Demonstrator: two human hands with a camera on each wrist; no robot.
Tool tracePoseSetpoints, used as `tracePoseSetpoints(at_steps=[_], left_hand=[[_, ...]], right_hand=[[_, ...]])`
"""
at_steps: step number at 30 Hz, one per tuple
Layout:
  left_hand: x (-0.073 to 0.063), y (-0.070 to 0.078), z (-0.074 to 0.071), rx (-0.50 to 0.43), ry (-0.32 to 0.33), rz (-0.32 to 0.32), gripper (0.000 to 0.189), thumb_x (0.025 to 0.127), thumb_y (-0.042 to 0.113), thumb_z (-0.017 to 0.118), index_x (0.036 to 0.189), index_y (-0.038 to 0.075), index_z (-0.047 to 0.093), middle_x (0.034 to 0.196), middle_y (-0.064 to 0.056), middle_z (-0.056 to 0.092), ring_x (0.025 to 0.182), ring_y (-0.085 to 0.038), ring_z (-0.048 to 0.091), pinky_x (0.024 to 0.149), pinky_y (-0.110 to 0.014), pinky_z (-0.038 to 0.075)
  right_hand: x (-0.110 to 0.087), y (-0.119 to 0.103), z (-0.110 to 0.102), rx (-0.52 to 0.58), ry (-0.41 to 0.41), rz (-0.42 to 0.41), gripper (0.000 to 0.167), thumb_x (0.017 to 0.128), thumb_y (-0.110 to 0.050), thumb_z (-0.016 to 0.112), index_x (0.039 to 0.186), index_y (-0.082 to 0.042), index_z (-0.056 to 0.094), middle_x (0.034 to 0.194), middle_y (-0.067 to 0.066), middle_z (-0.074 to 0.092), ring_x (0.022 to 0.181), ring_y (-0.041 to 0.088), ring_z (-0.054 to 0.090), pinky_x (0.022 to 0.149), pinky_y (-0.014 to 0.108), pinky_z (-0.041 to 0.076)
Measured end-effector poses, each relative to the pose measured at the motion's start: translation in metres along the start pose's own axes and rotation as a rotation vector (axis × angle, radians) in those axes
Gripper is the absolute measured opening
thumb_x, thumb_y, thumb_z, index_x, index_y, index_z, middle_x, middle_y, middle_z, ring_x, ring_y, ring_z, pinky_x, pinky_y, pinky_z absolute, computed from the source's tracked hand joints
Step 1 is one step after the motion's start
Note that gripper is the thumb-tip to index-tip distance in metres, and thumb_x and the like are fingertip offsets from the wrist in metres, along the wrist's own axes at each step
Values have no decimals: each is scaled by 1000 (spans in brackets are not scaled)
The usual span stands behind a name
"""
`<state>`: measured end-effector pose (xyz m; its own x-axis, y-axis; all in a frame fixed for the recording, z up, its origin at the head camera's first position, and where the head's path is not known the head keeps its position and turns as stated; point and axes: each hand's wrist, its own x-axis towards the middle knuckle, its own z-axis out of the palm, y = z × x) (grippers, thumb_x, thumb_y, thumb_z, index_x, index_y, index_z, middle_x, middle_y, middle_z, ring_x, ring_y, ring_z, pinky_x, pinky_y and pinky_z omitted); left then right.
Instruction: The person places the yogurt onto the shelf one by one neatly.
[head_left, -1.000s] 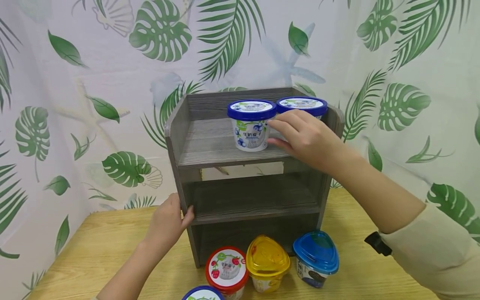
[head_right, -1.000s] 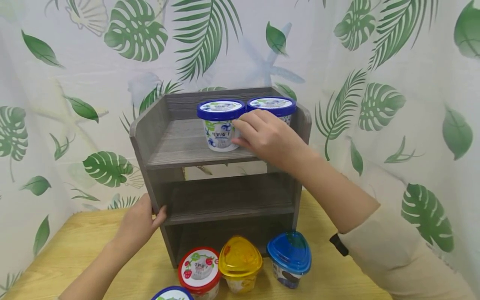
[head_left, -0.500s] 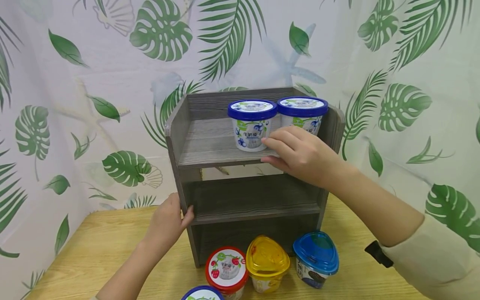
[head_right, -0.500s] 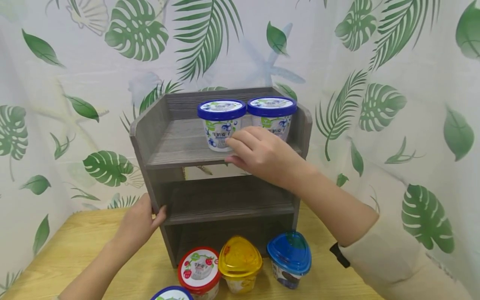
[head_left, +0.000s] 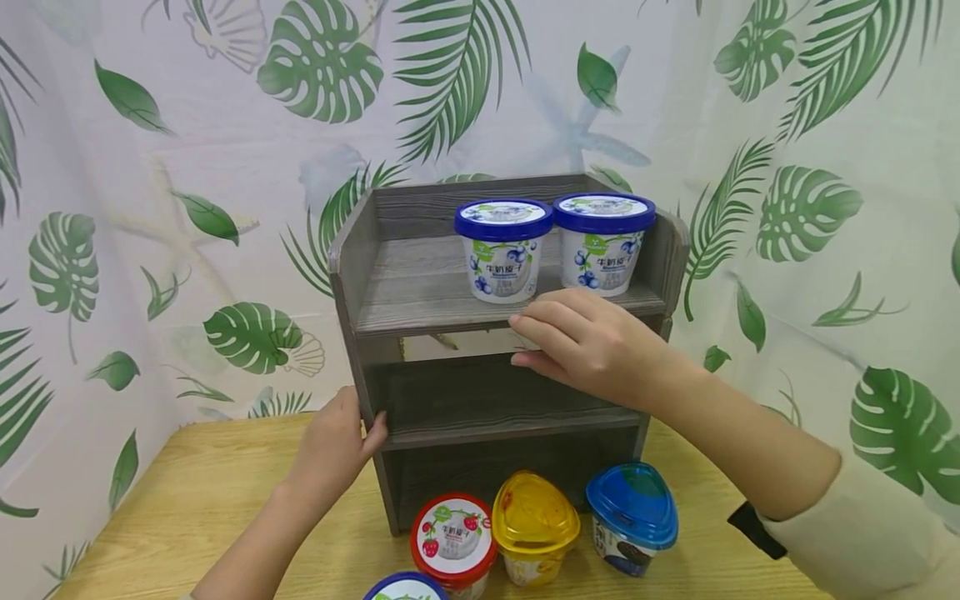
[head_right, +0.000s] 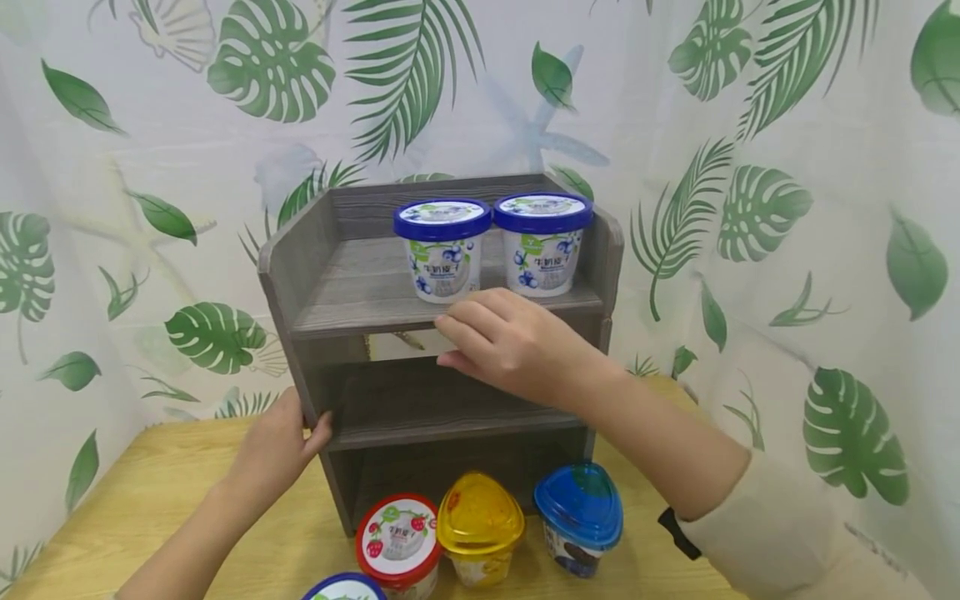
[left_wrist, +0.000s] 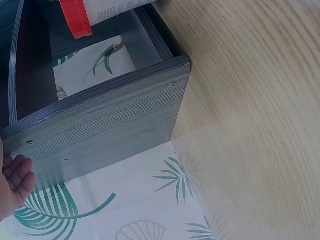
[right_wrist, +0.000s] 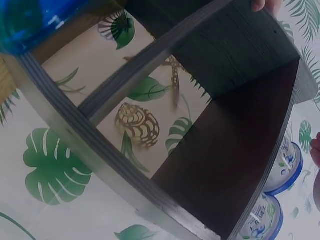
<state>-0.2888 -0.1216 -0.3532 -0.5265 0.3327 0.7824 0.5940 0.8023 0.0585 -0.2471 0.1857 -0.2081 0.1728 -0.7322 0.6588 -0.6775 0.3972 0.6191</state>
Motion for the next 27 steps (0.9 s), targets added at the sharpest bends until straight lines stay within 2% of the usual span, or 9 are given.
tracePoseSetpoints(at_steps=[11, 18, 27], left_hand=[[1, 0, -1, -15, -2, 6, 31, 78, 12, 69, 99, -3, 52, 74, -10, 54, 61, -21, 56, 56, -35, 49], [1, 1, -1, -19, -12, -6, 28, 78, 12, 69, 95, -3, 52, 72, -9, 53, 59, -21, 54, 55, -35, 48], [1, 0, 0, 2, 29, 34, 27, 76, 12, 70, 89, -2, 50, 68, -8, 49, 54, -17, 49, 49, -32, 44]], right_hand=[[-3, -20, 3, 43, -5, -39, 31, 95, -28, 54, 98, 0, 67, 89, 9, 69, 82, 21, 66, 74, 30, 54], [-5, -35, 6, 99, 8, -54, 28, 95, -24, 55, 101, 0, 67, 91, 8, 68, 83, 21, 66, 74, 29, 54], [-8, -48, 11, 151, 27, -75, 26, 95, -23, 55, 101, -1, 67, 92, 6, 69, 84, 19, 65, 77, 29, 53]])
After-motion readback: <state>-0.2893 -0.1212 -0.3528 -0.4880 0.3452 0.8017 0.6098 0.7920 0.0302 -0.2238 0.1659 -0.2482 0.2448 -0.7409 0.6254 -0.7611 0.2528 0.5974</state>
